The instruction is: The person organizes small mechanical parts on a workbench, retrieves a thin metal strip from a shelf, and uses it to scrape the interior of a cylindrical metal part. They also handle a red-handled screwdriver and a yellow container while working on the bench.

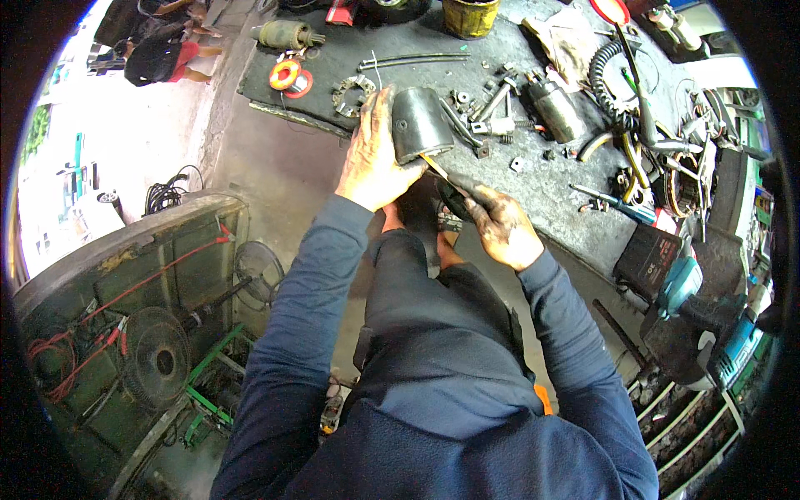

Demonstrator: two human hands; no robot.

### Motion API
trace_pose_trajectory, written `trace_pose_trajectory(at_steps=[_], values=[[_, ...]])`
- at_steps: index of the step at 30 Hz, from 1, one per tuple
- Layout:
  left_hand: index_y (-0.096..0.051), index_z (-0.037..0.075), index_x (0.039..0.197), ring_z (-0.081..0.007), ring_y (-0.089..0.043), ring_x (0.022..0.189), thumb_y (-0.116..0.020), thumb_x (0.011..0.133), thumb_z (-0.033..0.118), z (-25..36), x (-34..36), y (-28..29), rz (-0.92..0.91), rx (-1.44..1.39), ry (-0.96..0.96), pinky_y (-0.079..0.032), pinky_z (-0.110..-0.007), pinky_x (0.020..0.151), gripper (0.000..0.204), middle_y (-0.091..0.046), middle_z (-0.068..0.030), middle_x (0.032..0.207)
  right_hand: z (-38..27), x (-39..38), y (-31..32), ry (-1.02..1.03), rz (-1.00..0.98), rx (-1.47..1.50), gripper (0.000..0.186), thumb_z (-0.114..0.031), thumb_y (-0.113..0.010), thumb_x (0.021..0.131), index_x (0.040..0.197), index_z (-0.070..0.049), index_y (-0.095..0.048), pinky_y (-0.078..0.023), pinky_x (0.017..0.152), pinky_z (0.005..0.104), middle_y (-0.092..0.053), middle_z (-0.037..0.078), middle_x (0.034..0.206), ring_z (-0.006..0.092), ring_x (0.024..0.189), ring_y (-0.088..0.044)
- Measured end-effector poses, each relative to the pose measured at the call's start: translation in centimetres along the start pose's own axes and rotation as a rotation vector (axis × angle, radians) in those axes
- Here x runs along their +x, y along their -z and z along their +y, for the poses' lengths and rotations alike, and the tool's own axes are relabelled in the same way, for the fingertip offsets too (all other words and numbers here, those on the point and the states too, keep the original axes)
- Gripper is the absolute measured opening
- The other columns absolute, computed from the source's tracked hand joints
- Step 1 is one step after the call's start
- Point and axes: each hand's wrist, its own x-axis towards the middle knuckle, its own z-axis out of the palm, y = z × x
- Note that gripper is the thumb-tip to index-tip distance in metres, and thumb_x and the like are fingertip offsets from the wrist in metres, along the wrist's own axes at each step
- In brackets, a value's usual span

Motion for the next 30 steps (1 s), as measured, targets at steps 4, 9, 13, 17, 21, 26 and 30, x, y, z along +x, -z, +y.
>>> trace_pose_trajectory(at_steps=[4,9,13,17,21,26,30], values=[[-0.014,0.006,0.162,-0.0454,-0.033,0.149,-0.095,0.062,0.019,0.3,-0.4,-0.1,-0.002,-0.008,0.045,-0.035,-0.047,0.122,0.129,-0.029,-0.0272,0.159,-0.9,0.5,0.3,0.096,0.026,0.022,0.039,-0.004,-0.051,0.103,0.141,-0.003,-0.059,-0.050,0.103,0.0373,-0.069,0.021,0.126,0.0308,0.118,-0.067],[-0.014,0.006,0.162,-0.0455,-0.033,0.148,-0.095,0.062,0.020,0.4,-0.3,-0.5,0.030,-0.009,0.029,-0.035,-0.047,0.122,0.129,-0.030,-0.0268,0.158,-0.6,0.7,0.7,0.151,0.093,-0.104,0.041,-0.007,-0.055,0.099,0.139,-0.004,-0.061,-0.055,0.093,0.0413,-0.073,0.024,0.110,0.0359,0.103,-0.072],[-0.016,0.004,0.161,-0.0452,-0.034,0.148,-0.095,0.063,0.022,0.3,-0.3,-0.3,0.011,-0.007,0.039,-0.035,-0.047,0.122,0.128,-0.030,-0.0269,0.159,-2.1,1.4,1.8,0.113,0.122,-0.625,0.052,-0.009,-0.065,0.087,0.138,-0.011,-0.062,-0.059,0.072,0.0461,-0.073,0.020,0.083,0.0367,0.079,-0.074],[-0.016,0.003,0.161,-0.0452,-0.033,0.149,-0.095,0.063,0.025,0.2,-0.3,-0.3,0.013,-0.001,0.036,-0.035,-0.047,0.122,0.127,-0.029,-0.0275,0.159,-2.7,0.3,1.6,0.189,0.112,-0.782,0.064,-0.012,-0.069,0.079,0.142,-0.019,-0.059,-0.058,0.061,0.0450,-0.071,0.014,0.074,0.0300,0.067,-0.073],[-0.016,0.003,0.161,-0.0460,-0.034,0.148,-0.094,0.064,0.026,0.3,-0.2,-0.1,0.002,0.004,0.027,-0.036,-0.048,0.121,0.127,-0.030,-0.0284,0.159,-1.2,0.7,-1.2,0.315,0.256,-0.776,0.078,-0.013,-0.069,0.078,0.153,-0.024,-0.050,-0.057,0.056,0.0408,-0.069,0.010,0.075,0.0275,0.060,-0.069],[-0.015,0.003,0.162,-0.0468,-0.034,0.148,-0.092,0.065,0.023,0.2,-0.1,-0.1,-0.002,0.030,0.011,-0.036,-0.049,0.121,0.125,-0.029,-0.0284,0.159,-2.0,-1.5,-2.9,0.231,0.317,-0.775,0.083,-0.013,-0.070,0.076,0.155,-0.026,-0.048,-0.053,0.053,0.0388,-0.062,0.008,0.077,0.0255,0.059,-0.067],[-0.018,0.003,0.160,-0.0472,-0.033,0.148,-0.090,0.065,0.021,0.4,-0.2,-0.1,0.001,-0.025,0.018,-0.035,-0.050,0.121,0.120,-0.030,-0.0292,0.158,-1.8,-1.7,-3.8,0.205,0.333,-0.744,0.082,-0.015,-0.072,0.077,0.154,-0.027,-0.049,-0.053,0.054,0.0396,-0.061,0.008,0.078,0.0260,0.059,-0.066]])
